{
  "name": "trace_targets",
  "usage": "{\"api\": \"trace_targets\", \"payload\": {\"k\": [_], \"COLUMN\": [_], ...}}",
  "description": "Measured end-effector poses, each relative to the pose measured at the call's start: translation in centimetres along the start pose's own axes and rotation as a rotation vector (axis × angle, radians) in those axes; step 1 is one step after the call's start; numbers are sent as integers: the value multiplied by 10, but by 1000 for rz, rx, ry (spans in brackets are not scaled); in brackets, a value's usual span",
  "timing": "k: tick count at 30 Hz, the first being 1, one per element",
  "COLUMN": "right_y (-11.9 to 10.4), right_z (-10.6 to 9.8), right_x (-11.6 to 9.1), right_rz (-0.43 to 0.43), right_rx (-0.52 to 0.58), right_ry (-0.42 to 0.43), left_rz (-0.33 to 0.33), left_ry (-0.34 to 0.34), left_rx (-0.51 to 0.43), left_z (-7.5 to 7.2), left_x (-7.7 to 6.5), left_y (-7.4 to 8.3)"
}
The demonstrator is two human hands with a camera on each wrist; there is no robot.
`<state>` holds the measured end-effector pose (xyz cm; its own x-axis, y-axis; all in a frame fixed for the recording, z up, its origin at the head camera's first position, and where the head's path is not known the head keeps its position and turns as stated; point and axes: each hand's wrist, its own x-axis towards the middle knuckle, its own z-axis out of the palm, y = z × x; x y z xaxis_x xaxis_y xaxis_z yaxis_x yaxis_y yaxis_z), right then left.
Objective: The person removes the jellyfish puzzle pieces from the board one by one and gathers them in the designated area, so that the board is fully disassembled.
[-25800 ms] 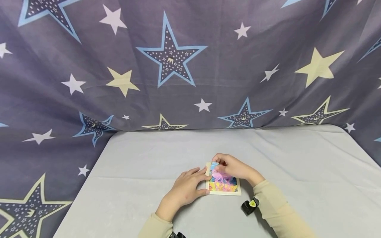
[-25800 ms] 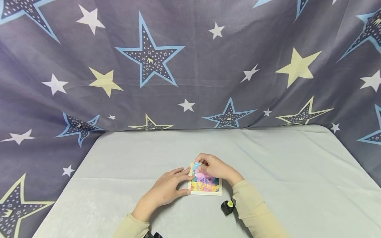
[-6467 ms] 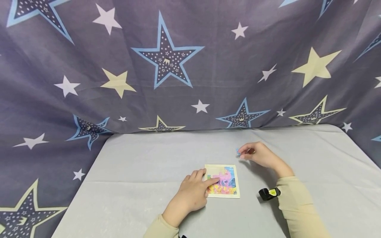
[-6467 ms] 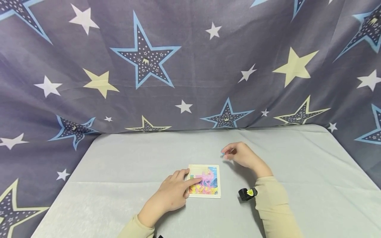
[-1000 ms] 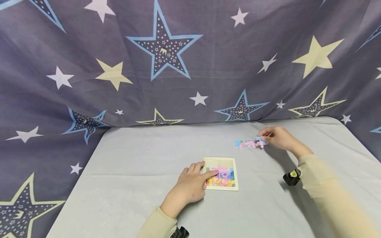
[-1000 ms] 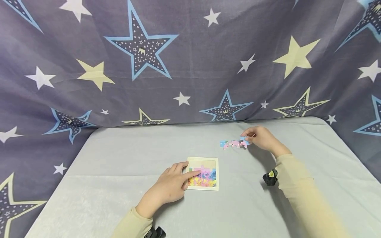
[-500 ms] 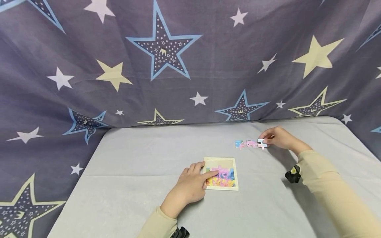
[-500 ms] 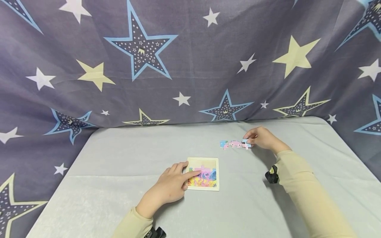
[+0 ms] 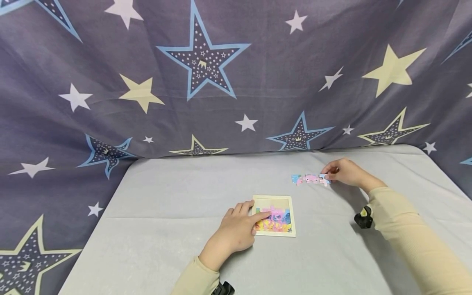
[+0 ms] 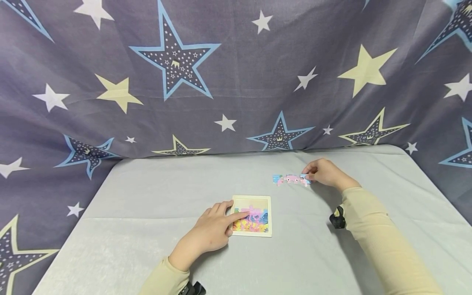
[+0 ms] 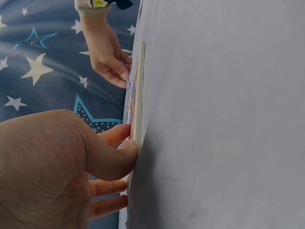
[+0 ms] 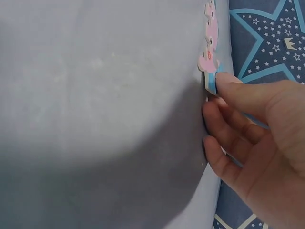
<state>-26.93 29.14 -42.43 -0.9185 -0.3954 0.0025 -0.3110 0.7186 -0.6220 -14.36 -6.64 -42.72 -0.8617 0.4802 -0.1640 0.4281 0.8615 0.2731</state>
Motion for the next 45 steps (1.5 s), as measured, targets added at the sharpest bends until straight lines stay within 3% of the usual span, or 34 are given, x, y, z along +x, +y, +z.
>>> {"api": "trace_targets", "payload": {"k": [8, 20, 32, 45], "right_y": [3, -1, -26, -62], "right_z": [4, 10, 13, 36], "right_x": [1, -5, -27, -44], "right_rz": [-2, -4, -21, -66], "right_rx": [-71, -63, -116, -24], "right_ry": [23, 53, 76, 136], "left_rz": [8, 3, 13, 17], "left_ry": [3, -8, -4, -16], "left_rx": [0, 4, 11, 14], "left_z": [0, 0, -1, -2], "left_x": [0, 0, 1, -3], "left_y": [0, 1, 1, 1]}}
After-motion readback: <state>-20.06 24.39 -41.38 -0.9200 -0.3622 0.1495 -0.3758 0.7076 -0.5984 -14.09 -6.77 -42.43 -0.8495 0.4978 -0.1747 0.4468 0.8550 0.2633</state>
